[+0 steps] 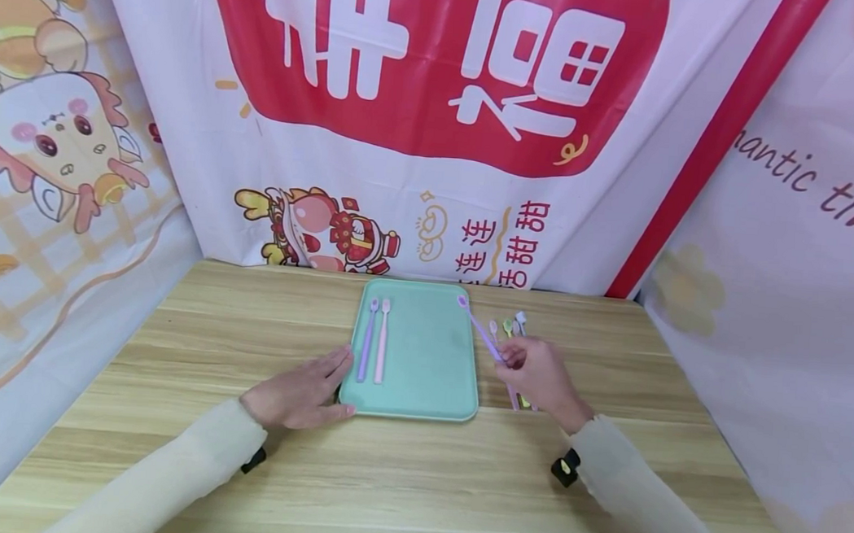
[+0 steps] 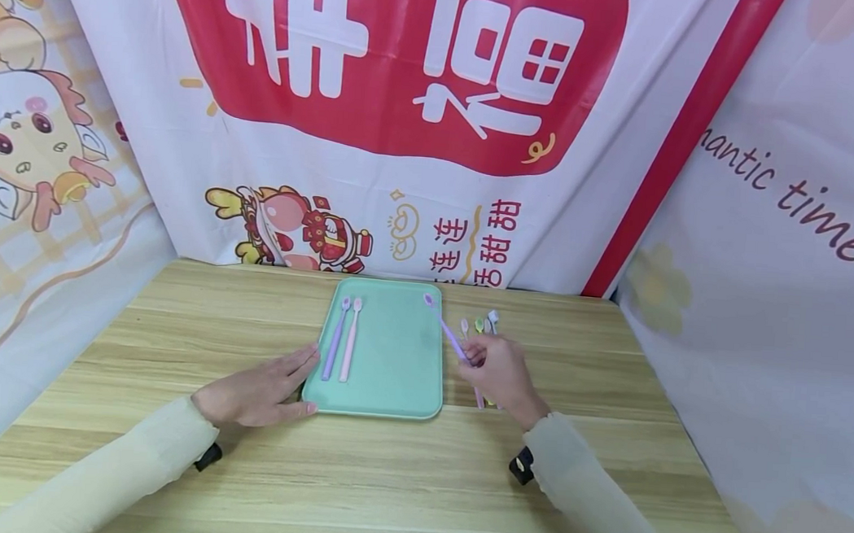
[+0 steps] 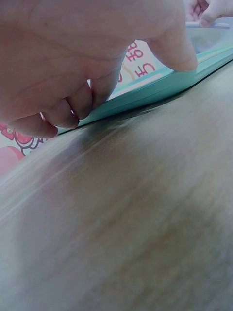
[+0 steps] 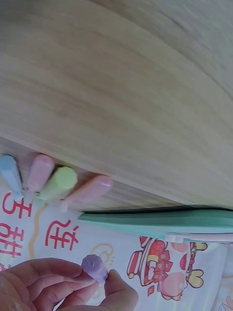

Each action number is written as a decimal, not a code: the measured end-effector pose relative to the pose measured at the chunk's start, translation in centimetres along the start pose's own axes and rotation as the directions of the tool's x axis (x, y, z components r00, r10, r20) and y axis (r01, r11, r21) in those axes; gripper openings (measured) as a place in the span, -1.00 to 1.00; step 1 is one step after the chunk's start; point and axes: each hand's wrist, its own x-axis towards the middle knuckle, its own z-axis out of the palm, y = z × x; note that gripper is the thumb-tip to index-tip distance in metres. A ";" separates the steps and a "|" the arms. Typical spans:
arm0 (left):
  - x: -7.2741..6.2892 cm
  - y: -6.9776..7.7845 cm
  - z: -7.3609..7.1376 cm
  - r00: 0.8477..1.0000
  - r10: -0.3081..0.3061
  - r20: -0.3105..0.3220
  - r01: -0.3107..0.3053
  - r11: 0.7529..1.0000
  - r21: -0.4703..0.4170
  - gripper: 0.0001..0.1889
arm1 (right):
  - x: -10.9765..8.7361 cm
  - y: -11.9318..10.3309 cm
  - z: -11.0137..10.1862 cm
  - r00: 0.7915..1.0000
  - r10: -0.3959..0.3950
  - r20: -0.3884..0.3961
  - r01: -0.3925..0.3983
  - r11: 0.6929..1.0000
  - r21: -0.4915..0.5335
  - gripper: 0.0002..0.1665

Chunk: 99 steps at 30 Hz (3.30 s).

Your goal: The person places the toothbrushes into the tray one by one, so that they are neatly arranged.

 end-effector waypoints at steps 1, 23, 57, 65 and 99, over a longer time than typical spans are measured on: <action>0.0 0.0 0.0 1.000 -0.001 0.000 0.001 1.000 0.001 -0.03 | 0.1 -0.2 0.2 1.000 -0.003 0.001 0.003 1.000 0.005 -0.80; -0.1 0.1 -0.1 1.000 -0.001 0.004 0.001 1.000 -0.002 -0.05 | 2.1 -4.2 4.8 0.998 -0.058 -0.013 0.058 0.998 0.025 -0.87; 0.1 0.0 -0.1 1.000 -0.008 0.013 0.008 1.000 -0.009 -0.04 | 4.9 -10.5 12.2 0.960 0.268 -0.076 -0.255 0.956 0.146 -0.83; 0.2 -0.1 0.0 1.000 -0.001 0.009 0.001 1.000 -0.002 -0.04 | 5.2 -10.6 13.3 0.939 0.325 -0.111 -0.304 0.937 0.170 -0.82; 0.2 -0.2 0.2 1.000 -0.015 0.020 0.015 1.000 -0.009 -0.03 | 5.2 -11.2 15.7 0.870 0.492 -0.031 -0.477 0.856 0.199 -0.77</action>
